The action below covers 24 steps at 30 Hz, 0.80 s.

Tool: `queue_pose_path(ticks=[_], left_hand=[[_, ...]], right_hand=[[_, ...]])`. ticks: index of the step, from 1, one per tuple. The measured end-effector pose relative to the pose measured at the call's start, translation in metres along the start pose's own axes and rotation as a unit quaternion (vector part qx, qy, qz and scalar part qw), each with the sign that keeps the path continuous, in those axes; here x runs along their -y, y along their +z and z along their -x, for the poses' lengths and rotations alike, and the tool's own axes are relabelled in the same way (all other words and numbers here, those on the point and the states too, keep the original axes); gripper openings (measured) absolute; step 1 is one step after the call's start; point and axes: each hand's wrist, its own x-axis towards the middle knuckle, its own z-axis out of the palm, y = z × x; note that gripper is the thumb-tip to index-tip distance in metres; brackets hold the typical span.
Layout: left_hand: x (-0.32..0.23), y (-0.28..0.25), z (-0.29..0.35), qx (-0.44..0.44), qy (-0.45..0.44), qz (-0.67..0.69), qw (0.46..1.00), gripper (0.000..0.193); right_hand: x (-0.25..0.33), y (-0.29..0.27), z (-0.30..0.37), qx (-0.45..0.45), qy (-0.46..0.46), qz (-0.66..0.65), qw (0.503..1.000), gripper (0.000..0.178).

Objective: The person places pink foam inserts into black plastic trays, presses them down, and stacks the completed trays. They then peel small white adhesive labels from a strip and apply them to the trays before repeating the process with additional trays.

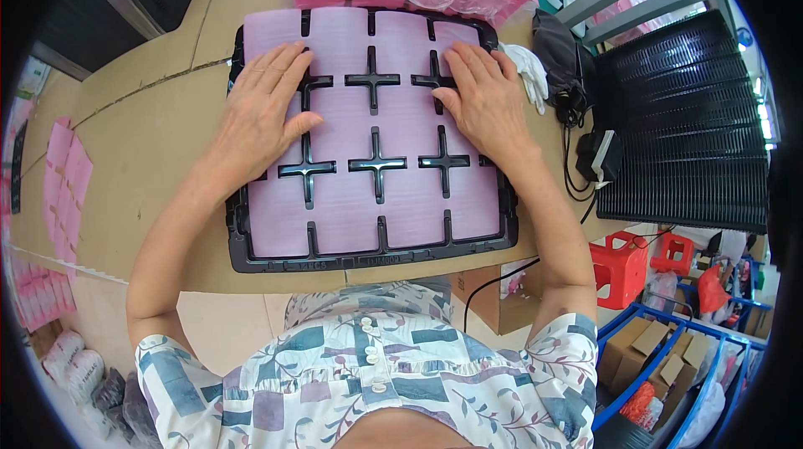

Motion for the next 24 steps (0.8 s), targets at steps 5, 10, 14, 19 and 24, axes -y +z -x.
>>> queue_pose_path(ticks=[5,10,14,19,24], left_hand=[[0.026,0.008,0.006,0.067,-0.048,-0.078,0.993,0.078],[0.028,0.012,0.014,0.073,-0.053,-0.095,0.991,0.079],[0.027,0.011,0.014,0.072,-0.061,-0.102,0.99,0.078],[0.037,0.007,0.007,0.068,-0.071,-0.084,0.992,0.059],[0.054,0.009,-0.013,0.032,-0.054,-0.084,0.994,0.039]], right_hand=[[-0.023,0.013,0.002,0.053,0.044,0.023,0.997,0.062],[-0.019,0.015,0.007,0.027,0.062,0.06,0.996,0.062],[-0.026,0.017,0.008,0.017,0.088,0.03,0.996,0.055],[-0.03,0.018,-0.001,0.024,0.099,0.028,0.994,0.041],[-0.05,0.017,-0.002,0.043,0.118,-0.006,0.992,0.031]])
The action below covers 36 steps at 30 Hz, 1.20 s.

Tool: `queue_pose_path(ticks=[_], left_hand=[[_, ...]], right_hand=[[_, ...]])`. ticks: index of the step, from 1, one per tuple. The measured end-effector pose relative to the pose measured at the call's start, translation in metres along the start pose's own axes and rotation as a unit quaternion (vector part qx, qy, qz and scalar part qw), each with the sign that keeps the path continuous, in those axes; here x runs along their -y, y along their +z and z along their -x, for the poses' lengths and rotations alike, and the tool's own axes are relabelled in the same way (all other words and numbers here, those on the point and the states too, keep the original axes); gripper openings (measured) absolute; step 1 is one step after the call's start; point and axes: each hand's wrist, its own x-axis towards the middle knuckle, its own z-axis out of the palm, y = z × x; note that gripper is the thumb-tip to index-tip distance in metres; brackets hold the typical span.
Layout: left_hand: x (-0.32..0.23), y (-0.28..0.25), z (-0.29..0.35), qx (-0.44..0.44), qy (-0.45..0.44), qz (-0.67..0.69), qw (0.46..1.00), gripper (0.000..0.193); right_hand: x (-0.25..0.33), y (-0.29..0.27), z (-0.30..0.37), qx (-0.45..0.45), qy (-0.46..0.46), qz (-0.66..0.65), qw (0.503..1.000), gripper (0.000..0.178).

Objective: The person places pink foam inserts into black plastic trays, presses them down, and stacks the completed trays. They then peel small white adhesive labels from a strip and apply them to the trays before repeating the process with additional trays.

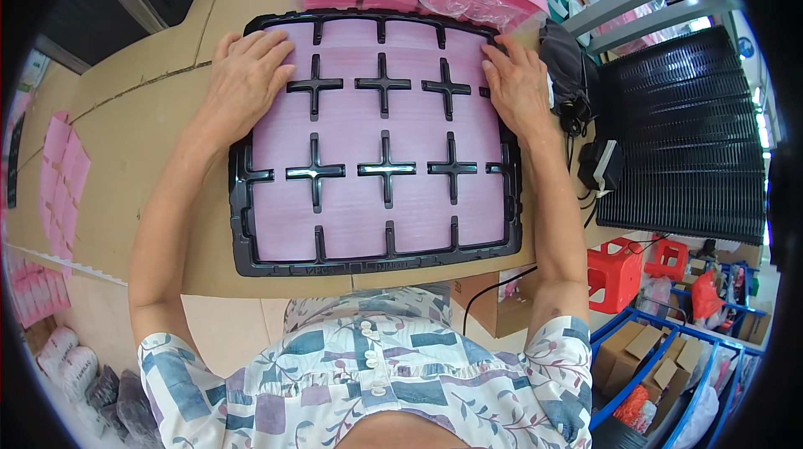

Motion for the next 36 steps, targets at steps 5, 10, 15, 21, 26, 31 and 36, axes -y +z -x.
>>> queue_pose_path(ticks=[5,10,15,21,26,31,36], left_hand=[[0.002,0.014,0.005,-0.12,0.019,-0.03,0.992,0.034],[-0.005,-0.007,0.019,-0.041,0.076,0.017,0.996,0.031],[-0.001,0.003,0.024,-0.067,0.013,0.025,0.997,0.033],[-0.009,-0.005,0.03,-0.113,0.027,0.045,0.992,0.031],[-0.008,-0.009,0.032,-0.035,0.0,0.066,0.997,0.032],[-0.01,0.003,0.006,-0.108,0.036,0.044,0.993,0.033],[-0.01,0.019,0.003,-0.086,0.055,0.034,0.994,0.036]], right_hand=[[-0.01,-0.003,0.001,-0.025,0.024,-0.044,0.998,0.03],[0.018,-0.03,0.014,-0.017,-0.097,0.029,0.995,0.027],[0.005,-0.019,0.027,0.022,-0.067,-0.014,0.997,0.034],[0.021,-0.031,0.024,0.026,-0.115,-0.026,0.993,0.037],[0.015,-0.028,0.022,0.067,-0.088,-0.117,0.987,0.035],[-0.004,-0.015,0.016,0.0,-0.061,-0.077,0.995,0.034],[-0.012,0.001,0.01,0.03,-0.083,0.034,0.996,0.039]])
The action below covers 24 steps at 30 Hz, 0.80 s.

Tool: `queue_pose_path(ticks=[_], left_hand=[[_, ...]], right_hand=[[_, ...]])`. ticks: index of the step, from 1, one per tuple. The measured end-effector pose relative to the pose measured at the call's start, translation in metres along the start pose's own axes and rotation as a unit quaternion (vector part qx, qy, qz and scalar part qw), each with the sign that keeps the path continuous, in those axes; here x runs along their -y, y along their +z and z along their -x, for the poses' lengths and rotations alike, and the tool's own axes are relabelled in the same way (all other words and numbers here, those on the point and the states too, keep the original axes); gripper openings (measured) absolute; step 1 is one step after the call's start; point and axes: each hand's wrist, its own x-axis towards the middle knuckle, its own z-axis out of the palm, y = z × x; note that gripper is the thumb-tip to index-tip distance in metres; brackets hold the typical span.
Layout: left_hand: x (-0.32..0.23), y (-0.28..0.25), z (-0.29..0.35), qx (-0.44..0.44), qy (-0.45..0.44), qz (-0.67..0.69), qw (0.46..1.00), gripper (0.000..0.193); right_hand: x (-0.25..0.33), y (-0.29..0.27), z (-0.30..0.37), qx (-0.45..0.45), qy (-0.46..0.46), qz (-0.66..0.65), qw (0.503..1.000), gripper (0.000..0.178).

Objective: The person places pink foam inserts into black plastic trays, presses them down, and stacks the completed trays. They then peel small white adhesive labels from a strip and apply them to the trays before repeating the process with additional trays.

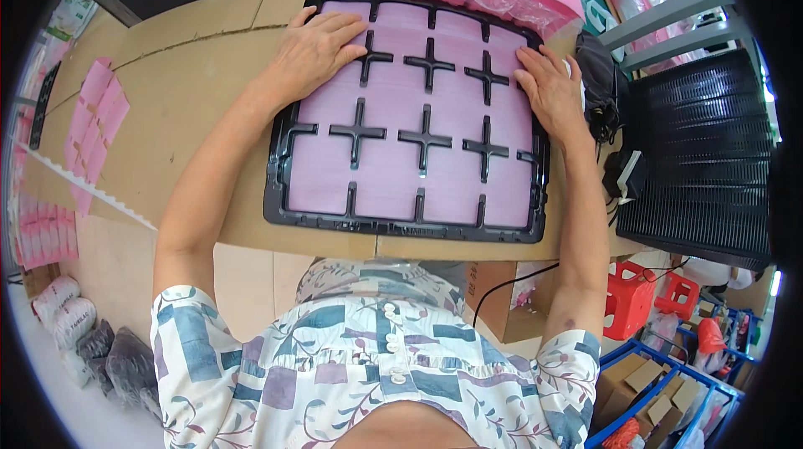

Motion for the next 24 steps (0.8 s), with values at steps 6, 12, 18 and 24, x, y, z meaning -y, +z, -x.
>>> queue_pose_path(ticks=[6,12,18,24], left_hand=[[0.022,-0.014,0.027,-0.127,-0.174,0.154,0.964,0.039],[-0.053,-0.071,0.107,0.036,-0.327,0.123,0.936,0.05],[-0.062,-0.072,0.107,0.024,-0.369,0.138,0.919,0.051],[-0.053,-0.084,0.101,-0.015,-0.429,0.362,0.828,0.053]], right_hand=[[0.015,-0.021,0.004,-0.08,0.007,-0.102,0.992,0.036],[0.14,-0.112,0.108,0.049,-0.089,-0.198,0.975,0.042],[0.175,-0.08,0.128,-0.072,-0.088,-0.212,0.971,0.037],[0.171,-0.109,0.113,-0.08,-0.081,-0.248,0.962,0.032]])
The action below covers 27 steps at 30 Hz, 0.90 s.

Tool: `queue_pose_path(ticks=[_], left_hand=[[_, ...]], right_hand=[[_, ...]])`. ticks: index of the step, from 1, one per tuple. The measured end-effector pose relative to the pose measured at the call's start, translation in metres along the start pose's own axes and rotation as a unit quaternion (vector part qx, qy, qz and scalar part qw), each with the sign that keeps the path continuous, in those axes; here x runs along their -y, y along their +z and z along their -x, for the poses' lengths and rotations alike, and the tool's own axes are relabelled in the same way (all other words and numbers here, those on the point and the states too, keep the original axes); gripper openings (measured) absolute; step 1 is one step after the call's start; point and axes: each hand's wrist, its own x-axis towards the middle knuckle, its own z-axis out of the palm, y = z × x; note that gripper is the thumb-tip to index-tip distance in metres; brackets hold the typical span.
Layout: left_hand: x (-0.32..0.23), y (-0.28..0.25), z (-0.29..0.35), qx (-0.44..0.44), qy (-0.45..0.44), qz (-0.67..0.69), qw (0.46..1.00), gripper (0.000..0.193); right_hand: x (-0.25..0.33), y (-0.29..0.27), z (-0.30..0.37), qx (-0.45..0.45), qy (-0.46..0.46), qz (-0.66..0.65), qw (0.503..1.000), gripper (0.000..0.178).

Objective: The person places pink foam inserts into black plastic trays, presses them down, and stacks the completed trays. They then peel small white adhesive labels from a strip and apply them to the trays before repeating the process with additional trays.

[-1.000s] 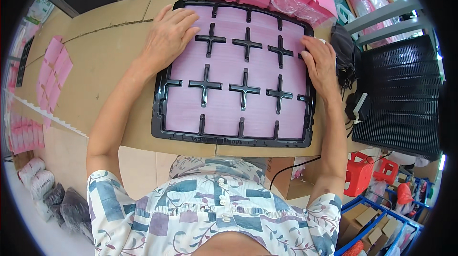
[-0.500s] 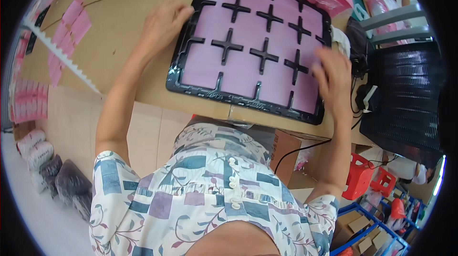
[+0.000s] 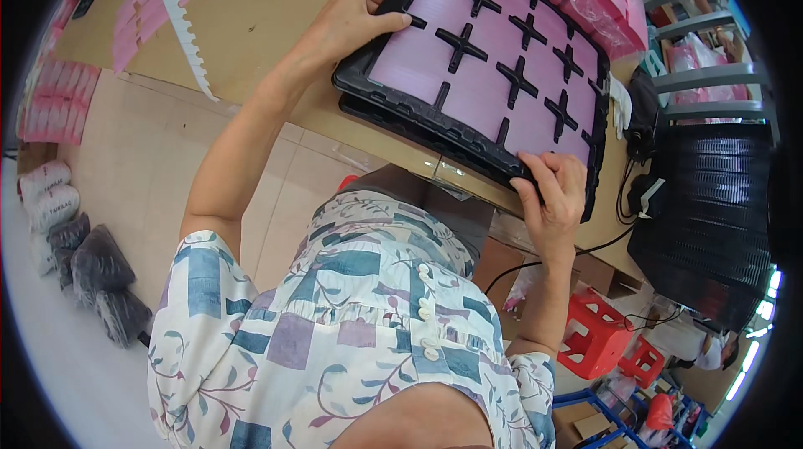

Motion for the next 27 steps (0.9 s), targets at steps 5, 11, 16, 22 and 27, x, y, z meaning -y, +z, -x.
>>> queue_pose_path(ticks=[5,11,16,22,27], left_hand=[[0.003,-0.007,0.002,0.112,-0.098,0.351,0.925,0.035],[0.002,-0.019,0.097,0.101,-0.061,0.418,0.901,0.055],[-0.011,-0.036,0.14,0.092,-0.019,0.439,0.894,0.061],[-0.07,-0.005,0.088,0.142,0.113,0.492,0.851,0.051],[-0.183,0.07,0.067,0.238,0.148,0.52,0.807,0.043]], right_hand=[[0.004,-0.013,-0.012,-0.013,-0.064,0.056,0.996,0.037],[0.043,-0.055,0.027,0.039,-0.093,0.021,0.995,0.036],[0.077,-0.062,0.061,0.008,-0.128,0.08,0.988,0.025],[0.062,-0.111,0.052,-0.152,-0.115,0.296,0.936,0.02],[0.057,-0.162,0.062,-0.274,0.006,0.462,0.843,0.019]])
